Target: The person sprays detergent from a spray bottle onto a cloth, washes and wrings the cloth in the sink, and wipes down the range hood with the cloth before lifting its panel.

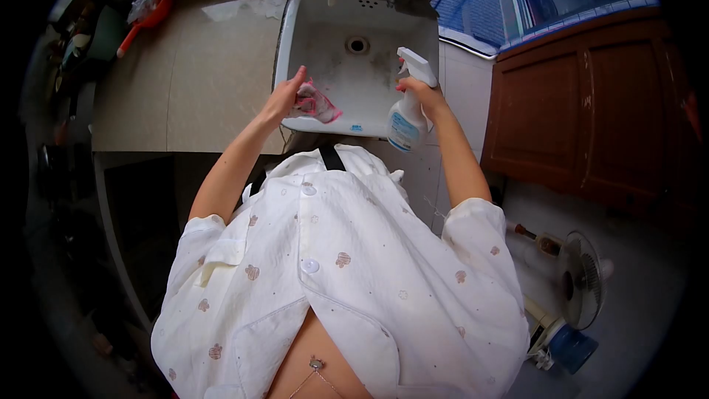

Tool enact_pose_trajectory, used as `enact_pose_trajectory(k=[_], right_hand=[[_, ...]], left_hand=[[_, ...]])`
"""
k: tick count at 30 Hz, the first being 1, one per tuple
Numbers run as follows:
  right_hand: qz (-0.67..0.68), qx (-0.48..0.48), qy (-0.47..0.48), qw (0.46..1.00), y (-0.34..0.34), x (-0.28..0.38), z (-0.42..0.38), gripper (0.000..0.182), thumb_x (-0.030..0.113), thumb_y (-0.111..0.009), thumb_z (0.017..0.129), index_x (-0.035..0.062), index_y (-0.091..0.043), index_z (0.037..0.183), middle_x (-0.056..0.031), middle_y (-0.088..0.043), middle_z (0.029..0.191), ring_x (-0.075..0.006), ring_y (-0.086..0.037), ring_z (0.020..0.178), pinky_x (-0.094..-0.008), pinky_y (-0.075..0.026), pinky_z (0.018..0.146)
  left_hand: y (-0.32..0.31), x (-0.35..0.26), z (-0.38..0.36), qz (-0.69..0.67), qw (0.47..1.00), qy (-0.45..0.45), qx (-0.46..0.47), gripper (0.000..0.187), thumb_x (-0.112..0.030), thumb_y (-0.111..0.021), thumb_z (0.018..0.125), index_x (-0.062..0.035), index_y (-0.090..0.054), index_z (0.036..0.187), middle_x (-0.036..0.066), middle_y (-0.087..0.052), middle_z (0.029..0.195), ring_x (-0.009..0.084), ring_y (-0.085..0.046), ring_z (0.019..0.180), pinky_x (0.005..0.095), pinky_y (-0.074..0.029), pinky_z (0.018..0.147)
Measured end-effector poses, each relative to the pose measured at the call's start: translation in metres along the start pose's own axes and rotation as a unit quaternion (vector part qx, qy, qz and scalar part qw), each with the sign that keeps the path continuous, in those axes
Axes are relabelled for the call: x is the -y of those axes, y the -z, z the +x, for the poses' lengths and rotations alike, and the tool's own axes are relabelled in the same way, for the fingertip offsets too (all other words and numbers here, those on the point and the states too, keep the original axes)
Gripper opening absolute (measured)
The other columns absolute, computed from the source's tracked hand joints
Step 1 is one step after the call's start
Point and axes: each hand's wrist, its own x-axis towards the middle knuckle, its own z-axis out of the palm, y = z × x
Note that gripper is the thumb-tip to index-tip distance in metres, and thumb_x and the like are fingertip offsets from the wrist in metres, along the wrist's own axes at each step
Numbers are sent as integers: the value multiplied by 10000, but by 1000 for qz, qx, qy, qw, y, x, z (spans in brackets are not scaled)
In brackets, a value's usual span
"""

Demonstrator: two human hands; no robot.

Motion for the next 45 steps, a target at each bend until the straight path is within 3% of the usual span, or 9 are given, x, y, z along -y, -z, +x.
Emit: enact_pose_trajectory(k=[3,5,9,12,15,18,32,38,45], right_hand=[[119,48,67,989,-4,20,1,404,122,-617,692,19,-531,1073,-59,-573,846,-147,-573,740,-288,-450,724],[173,106,83,976,-5,27,8,433,122,-634,703,55,-501,1109,-53,-552,842,-140,-564,733,-285,-443,724],[161,193,127,959,-29,43,6,411,109,-647,700,87,-511,1087,-37,-552,821,-131,-547,773,-273,-429,711],[79,153,97,980,-50,47,5,395,127,-650,721,93,-521,1093,-34,-576,869,-130,-543,833,-263,-417,749],[-12,148,84,985,-44,47,7,369,187,-649,758,66,-541,1089,-45,-590,985,-141,-534,928,-269,-406,820],[152,271,132,941,-40,54,-1,356,181,-640,776,44,-558,1094,-43,-595,1014,-145,-523,965,-281,-402,851],[41,56,189,980,-64,33,13,256,126,-612,801,26,-549,1028,-51,-602,931,-133,-524,875,-248,-391,810],[129,161,183,961,-54,28,12,417,156,-612,795,19,-500,1173,-89,-606,1016,-154,-548,912,-274,-416,824],[147,243,182,941,-46,46,7,417,155,-592,751,31,-491,1136,-129,-550,1065,-210,-586,919,-330,-495,732]], left_hand=[[-25,-12,2,239,969,-60,-24,473,-453,-640,718,-8,-637,876,165,-627,856,255,-622,804,334,-480,709],[-42,-20,4,406,886,-224,30,441,-368,-710,646,-23,-625,906,173,-627,870,277,-617,859,351,-475,748],[-79,-32,4,258,900,-350,45,488,-289,-755,589,-62,-596,990,160,-634,912,256,-623,828,336,-480,748],[-85,-50,3,376,899,-201,97,450,-263,-754,598,-120,-612,1001,95,-661,860,257,-641,770,336,-492,692],[-76,-47,9,381,894,-215,98,429,-316,-762,582,-122,-624,940,91,-657,826,277,-627,796,369,-482,697],[-65,-50,11,366,902,-197,115,403,-337,-759,588,-103,-641,893,80,-658,762,240,-639,725,335,-486,659],[-68,-59,0,376,910,-168,57,371,-343,-742,599,-96,-656,862,65,-660,686,196,-655,656,306,-497,628],[-68,-68,-7,433,878,-202,32,360,-322,-729,595,-93,-659,864,73,-662,710,232,-649,687,328,-501,644],[-77,-76,14,486,812,-237,221,437,-330,-728,588,-68,-637,926,120,-650,813,269,-629,756,350,-490,685]])
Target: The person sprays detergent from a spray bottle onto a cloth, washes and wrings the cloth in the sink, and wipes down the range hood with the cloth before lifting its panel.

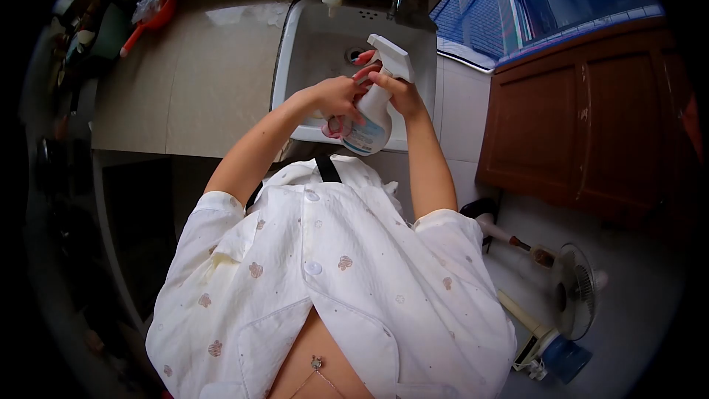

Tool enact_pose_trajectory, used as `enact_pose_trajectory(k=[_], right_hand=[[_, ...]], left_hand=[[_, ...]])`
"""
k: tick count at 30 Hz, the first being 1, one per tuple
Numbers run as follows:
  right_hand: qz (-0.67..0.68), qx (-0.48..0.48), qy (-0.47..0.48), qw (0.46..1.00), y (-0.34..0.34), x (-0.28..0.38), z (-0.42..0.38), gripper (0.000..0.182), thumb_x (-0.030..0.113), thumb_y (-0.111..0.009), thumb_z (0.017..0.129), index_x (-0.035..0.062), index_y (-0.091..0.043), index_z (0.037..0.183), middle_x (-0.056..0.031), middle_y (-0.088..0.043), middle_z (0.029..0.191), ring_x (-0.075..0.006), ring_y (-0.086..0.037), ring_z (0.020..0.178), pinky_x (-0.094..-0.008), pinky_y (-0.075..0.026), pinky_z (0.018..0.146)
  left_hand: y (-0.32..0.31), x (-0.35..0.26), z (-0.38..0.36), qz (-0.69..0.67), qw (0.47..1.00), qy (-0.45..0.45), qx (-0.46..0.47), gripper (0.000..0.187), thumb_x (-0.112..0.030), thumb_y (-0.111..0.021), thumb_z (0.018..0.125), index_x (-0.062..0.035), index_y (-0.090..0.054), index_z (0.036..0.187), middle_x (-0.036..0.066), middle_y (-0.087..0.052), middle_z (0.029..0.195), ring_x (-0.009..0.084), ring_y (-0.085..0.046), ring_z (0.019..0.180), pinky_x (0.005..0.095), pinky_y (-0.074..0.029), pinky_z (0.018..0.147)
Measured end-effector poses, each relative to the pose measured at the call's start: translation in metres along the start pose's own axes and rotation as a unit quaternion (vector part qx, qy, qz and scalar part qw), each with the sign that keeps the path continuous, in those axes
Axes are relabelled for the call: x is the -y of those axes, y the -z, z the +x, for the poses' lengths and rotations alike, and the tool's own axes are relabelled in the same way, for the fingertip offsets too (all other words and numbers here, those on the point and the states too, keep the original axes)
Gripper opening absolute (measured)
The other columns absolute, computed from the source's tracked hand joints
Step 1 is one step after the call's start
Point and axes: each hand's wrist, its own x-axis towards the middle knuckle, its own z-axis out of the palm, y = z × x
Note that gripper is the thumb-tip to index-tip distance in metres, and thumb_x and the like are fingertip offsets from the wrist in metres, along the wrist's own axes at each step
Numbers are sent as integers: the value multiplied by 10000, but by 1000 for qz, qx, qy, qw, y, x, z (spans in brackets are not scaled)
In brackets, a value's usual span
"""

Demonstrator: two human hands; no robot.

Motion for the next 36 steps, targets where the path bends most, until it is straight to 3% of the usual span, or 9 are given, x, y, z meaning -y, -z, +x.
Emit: enact_pose_trajectory(k=[3,6,9,15,20,23,29,32,36], right_hand=[[10,-93,-13,995,-3,-2,0,292,170,-605,748,41,-528,999,-88,-570,882,-167,-591,747,-285,-481,620],[-45,-230,-92,968,6,-15,2,246,163,-612,743,25,-557,940,-51,-564,789,-139,-567,701,-276,-483,579],[-105,-269,-102,952,21,-28,1,246,168,-605,737,23,-566,933,-49,-571,776,-140,-568,667,-275,-471,558],[-78,-244,-48,966,6,-9,-13,188,119,-571,691,17,-590,848,-53,-575,710,-134,-547,592,-263,-435,523],[-127,-192,-99,968,39,-16,-30,209,107,-568,660,25,-576,852,-43,-551,687,-125,-531,585,-265,-435,543],[-175,-192,-96,961,37,-12,-33,233,102,-568,651,30,-566,872,-39,-534,673,-121,-523,582,-264,-433,548],[-280,-86,-63,954,33,-2,-36,224,79,-564,655,42,-562,876,-41,-541,681,-116,-522,593,-258,-425,572],[-329,-63,-52,941,32,-3,-36,229,75,-567,654,47,-557,881,-42,-550,690,-115,-523,600,-252,-422,588],[-310,-58,-49,948,31,-11,-35,232,68,-569,647,40,-543,877,-47,-552,674,-121,-531,607,-248,-426,591]], left_hand=[[-7,7,10,-35,999,3,26,490,-336,-728,588,-70,-628,987,117,-654,847,263,-633,786,348,-494,710],[-13,9,15,-92,995,10,27,488,-292,-724,621,-57,-603,1031,118,-655,869,256,-634,784,336,-496,716],[-19,10,17,-126,992,20,15,461,-244,-708,662,-54,-587,1064,123,-652,906,250,-635,793,320,-500,726],[-19,14,16,-111,987,41,-110,374,-236,-669,711,-66,-614,1040,111,-650,955,225,-639,806,308,-505,729],[-7,10,21,-203,950,62,-228,334,-249,-644,714,-98,-629,1012,75,-663,911,211,-641,820,303,-506,719],[2,-1,20,-188,922,7,-338,348,-229,-673,718,-151,-615,1053,49,-639,934,196,-640,775,311,-509,676],[19,-23,9,52,945,-72,-313,293,-232,-674,716,-227,-636,1006,7,-530,1087,192,-628,719,320,-504,628],[20,-16,13,144,936,-121,-296,255,-179,-668,706,-189,-651,960,-26,-571,1016,163,-633,681,300,-500,593],[22,-17,15,126,942,-133,-281,223,-177,-667,694,-159,-658,916,-23,-586,982,176,-628,689,298,-496,591]])
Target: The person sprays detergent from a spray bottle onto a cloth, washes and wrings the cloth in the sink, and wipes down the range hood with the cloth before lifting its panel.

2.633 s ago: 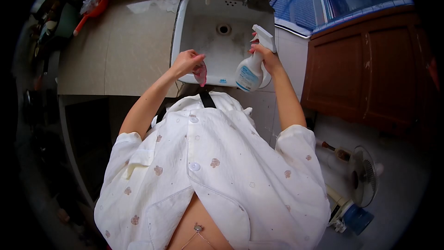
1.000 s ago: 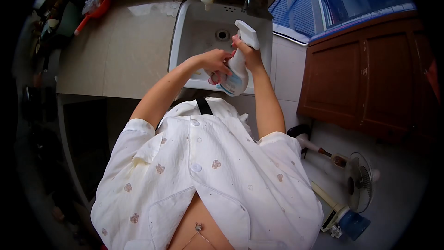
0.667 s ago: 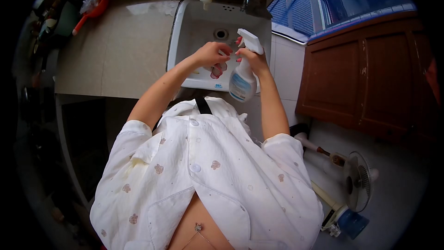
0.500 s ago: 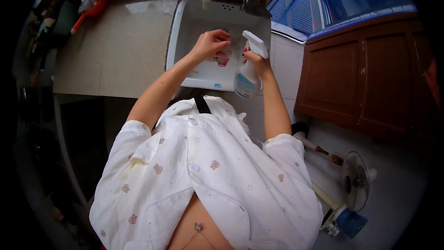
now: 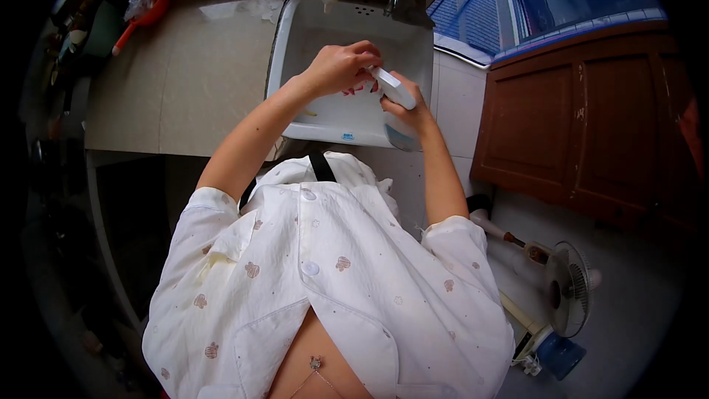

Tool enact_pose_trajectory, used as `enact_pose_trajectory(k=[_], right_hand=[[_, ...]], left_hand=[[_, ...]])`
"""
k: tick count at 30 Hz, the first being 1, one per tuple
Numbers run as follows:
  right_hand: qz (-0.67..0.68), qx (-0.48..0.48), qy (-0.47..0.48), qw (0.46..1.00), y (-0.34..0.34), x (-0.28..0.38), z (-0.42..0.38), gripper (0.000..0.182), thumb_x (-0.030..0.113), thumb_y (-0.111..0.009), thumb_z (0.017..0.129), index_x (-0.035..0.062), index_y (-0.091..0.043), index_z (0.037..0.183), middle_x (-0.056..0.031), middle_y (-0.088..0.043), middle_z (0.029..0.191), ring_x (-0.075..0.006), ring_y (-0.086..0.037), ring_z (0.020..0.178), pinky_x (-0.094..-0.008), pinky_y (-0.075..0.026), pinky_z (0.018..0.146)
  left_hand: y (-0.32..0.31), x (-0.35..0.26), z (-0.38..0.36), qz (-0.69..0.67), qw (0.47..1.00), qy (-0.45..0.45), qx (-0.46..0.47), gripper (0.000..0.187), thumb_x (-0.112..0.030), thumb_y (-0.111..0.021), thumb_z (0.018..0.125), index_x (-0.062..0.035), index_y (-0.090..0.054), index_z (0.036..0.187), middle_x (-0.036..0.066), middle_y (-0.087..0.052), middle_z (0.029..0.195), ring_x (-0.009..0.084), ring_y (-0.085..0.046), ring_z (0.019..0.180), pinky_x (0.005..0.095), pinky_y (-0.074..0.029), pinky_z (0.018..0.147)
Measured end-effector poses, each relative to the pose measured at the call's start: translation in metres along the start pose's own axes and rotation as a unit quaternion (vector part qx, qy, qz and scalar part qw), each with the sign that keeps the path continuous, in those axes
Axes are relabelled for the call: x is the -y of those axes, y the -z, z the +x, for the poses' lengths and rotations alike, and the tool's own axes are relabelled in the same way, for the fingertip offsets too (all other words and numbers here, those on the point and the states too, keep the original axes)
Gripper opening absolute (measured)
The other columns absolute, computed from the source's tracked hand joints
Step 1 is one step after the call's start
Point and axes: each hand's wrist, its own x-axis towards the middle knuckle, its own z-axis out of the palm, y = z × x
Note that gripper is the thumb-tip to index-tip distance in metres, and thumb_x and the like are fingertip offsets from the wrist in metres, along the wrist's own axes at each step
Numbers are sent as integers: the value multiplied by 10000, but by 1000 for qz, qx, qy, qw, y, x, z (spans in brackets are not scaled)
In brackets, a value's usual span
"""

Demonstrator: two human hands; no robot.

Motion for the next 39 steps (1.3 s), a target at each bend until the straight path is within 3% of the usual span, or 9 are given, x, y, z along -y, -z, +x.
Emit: enact_pose_trajectory(k=[8,11,15,27,30,32,34,36,39], right_hand=[[61,-2,-16,998,-10,7,0,256,53,-561,646,20,-536,898,-46,-550,667,-127,-538,599,-257,-436,568],[105,-5,-27,994,-15,15,-1,273,44,-554,646,10,-535,916,-46,-550,668,-128,-537,595,-258,-438,564],[133,-3,-49,990,-17,13,-2,280,29,-544,646,0,-538,924,-48,-551,670,-122,-534,592,-257,-436,557],[26,59,1,998,-20,4,-8,195,46,-557,647,37,-562,842,-44,-559,661,-121,-528,566,-250,-428,562],[26,23,3,999,-23,-1,-11,182,67,-566,639,40,-566,819,-56,-560,663,-143,-537,573,-265,-430,564],[-6,-12,8,1000,-20,0,-10,184,89,-573,637,41,-567,814,-65,-563,660,-156,-542,575,-275,-431,560],[-38,-49,11,998,-14,-3,-9,188,111,-579,634,41,-568,809,-73,-565,656,-168,-546,577,-285,-433,556],[-94,-121,-61,986,-9,-14,-9,198,147,-587,629,30,-567,787,-91,-568,645,-183,-548,570,-292,-431,549],[-130,-126,-112,977,-2,-20,-14,210,169,-592,631,25,-573,782,-92,-570,636,-174,-548,566,-296,-438,530]], left_hand=[[1,-1,-4,64,997,-22,-46,165,-182,-660,660,-126,-685,813,-28,-623,833,180,-613,723,300,-493,633],[-3,0,-6,58,992,-31,-107,173,-168,-655,654,-130,-690,819,-32,-627,824,176,-614,725,299,-494,629],[-1,-2,-5,52,994,-13,-98,171,-165,-652,650,-133,-694,812,-32,-635,839,173,-615,735,295,-495,625],[23,-7,0,59,980,41,184,151,-236,-676,646,-158,-696,773,-17,-657,797,201,-618,745,312,-494,611],[21,-5,-4,44,974,50,217,213,-239,-681,649,-172,-685,851,-11,-648,835,206,-618,744,319,-496,615],[11,-1,-12,-2,991,53,125,341,-231,-690,650,-187,-642,985,8,-610,984,203,-620,779,329,-503,636],[8,4,-21,-6,989,91,116,385,-228,-691,656,-187,-616,1031,16,-573,1054,204,-619,806,332,-504,655],[5,12,-30,-11,986,127,106,431,-225,-692,661,-187,-590,1078,24,-536,1124,205,-618,833,336,-506,674],[2,27,-47,27,984,129,119,388,-219,-689,685,-155,-592,1055,34,-520,1149,208,-613,871,330,-497,724]])
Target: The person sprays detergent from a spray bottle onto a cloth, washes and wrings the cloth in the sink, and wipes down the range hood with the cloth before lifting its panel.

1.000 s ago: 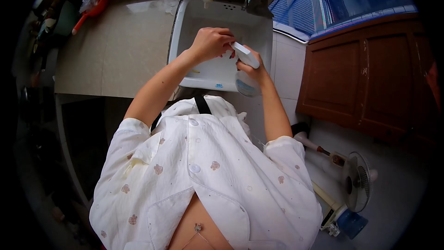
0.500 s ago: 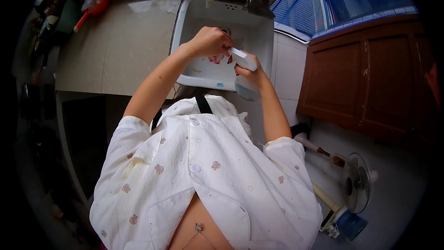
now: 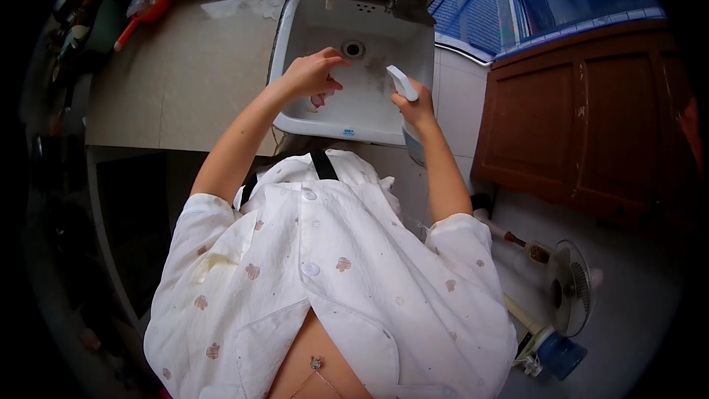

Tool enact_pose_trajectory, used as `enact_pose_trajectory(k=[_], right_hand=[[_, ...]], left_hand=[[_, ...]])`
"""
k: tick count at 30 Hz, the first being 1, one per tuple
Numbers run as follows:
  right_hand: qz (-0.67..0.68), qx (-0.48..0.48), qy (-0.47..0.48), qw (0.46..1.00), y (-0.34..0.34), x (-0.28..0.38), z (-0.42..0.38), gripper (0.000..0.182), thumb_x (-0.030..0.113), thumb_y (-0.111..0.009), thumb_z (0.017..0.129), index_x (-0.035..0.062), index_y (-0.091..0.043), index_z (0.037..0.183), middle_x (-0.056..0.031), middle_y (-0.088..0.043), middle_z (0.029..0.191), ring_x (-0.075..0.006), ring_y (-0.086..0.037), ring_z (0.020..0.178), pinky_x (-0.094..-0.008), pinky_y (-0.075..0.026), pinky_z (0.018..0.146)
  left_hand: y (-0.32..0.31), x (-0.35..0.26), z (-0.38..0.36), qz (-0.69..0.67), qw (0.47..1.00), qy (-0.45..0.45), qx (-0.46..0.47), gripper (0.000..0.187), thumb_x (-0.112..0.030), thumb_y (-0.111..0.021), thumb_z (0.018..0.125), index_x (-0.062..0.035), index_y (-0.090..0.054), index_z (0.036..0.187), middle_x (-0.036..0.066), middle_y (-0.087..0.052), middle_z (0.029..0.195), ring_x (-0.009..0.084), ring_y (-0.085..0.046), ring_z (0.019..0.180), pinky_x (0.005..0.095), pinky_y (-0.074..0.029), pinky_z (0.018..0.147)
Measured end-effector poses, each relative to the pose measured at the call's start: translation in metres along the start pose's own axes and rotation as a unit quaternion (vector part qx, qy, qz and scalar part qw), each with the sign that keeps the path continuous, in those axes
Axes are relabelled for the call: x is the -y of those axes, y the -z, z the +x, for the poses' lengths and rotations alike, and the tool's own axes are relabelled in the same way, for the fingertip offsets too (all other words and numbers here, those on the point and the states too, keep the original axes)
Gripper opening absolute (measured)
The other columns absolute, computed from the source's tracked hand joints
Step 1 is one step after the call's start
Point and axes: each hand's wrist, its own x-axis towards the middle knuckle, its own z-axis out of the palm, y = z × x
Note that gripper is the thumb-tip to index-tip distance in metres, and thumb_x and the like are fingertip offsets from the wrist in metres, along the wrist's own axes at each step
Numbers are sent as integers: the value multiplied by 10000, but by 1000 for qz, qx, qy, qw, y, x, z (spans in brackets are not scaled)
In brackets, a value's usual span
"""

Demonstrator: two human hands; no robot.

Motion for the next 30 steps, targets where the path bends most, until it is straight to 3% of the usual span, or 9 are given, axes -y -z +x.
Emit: enact_pose_trajectory(k=[2,7,14,20,22,23,26,28,30], right_hand=[[-9,13,-22,1000,1,-3,-1,213,171,-594,632,27,-579,788,-83,-571,636,-166,-548,567,-293,-442,523],[160,40,-56,985,2,-9,-4,154,126,-572,641,9,-584,741,-45,-541,621,-130,-523,530,-274,-443,506],[93,-9,-119,988,14,-15,4,210,117,-585,634,15,-615,815,-57,-586,701,-124,-549,571,-257,-452,494],[128,19,-71,989,11,-22,7,188,146,-586,636,0,-613,751,-68,-582,640,-142,-543,521,-285,-453,489],[-19,-15,-87,996,13,-27,6,212,120,-579,636,-7,-611,803,-63,-593,678,-140,-545,528,-279,-450,487],[-20,-14,-87,996,13,-28,6,212,120,-579,636,-7,-611,803,-63,-593,678,-140,-545,528,-279,-450,487],[13,-39,-143,989,14,-21,2,201,102,-570,634,-10,-609,795,-62,-590,661,-140,-544,514,-272,-443,478],[161,-27,-98,982,12,-24,1,177,108,-564,634,-17,-608,751,-68,-569,613,-146,-542,494,-274,-437,476],[181,-11,-87,980,11,-21,-2,178,108,-559,635,-18,-607,751,-68,-562,610,-146,-538,492,-272,-433,479]], left_hand=[[-4,6,-4,-1,1000,7,0,375,-221,-686,689,-151,-594,1046,35,-522,1142,211,-611,876,332,-497,724],[-5,8,-7,-31,999,29,8,332,-232,-676,702,-140,-602,1013,35,-532,1115,231,-602,889,340,-496,722],[-6,2,-4,-25,1000,13,3,306,-255,-679,709,-144,-612,986,33,-554,1062,233,-598,894,346,-497,708],[-6,-3,0,-29,999,14,8,295,-256,-678,712,-145,-612,977,27,-560,1045,231,-594,898,350,-497,698],[-6,-3,0,-33,999,14,6,293,-256,-678,712,-145,-612,976,26,-562,1040,232,-593,898,351,-496,697],[-6,-2,-1,-33,999,11,6,292,-256,-677,714,-144,-612,976,26,-563,1037,233,-593,897,351,-496,698],[-7,1,-1,-33,999,8,5,291,-254,-675,716,-143,-612,977,28,-565,1034,236,-592,895,351,-496,699],[-8,1,-1,-33,999,8,4,291,-253,-674,717,-142,-612,979,29,-565,1034,238,-592,895,351,-495,700],[-7,1,-2,-35,999,10,6,293,-254,-675,717,-141,-613,980,31,-564,1037,240,-592,895,351,-494,701]])
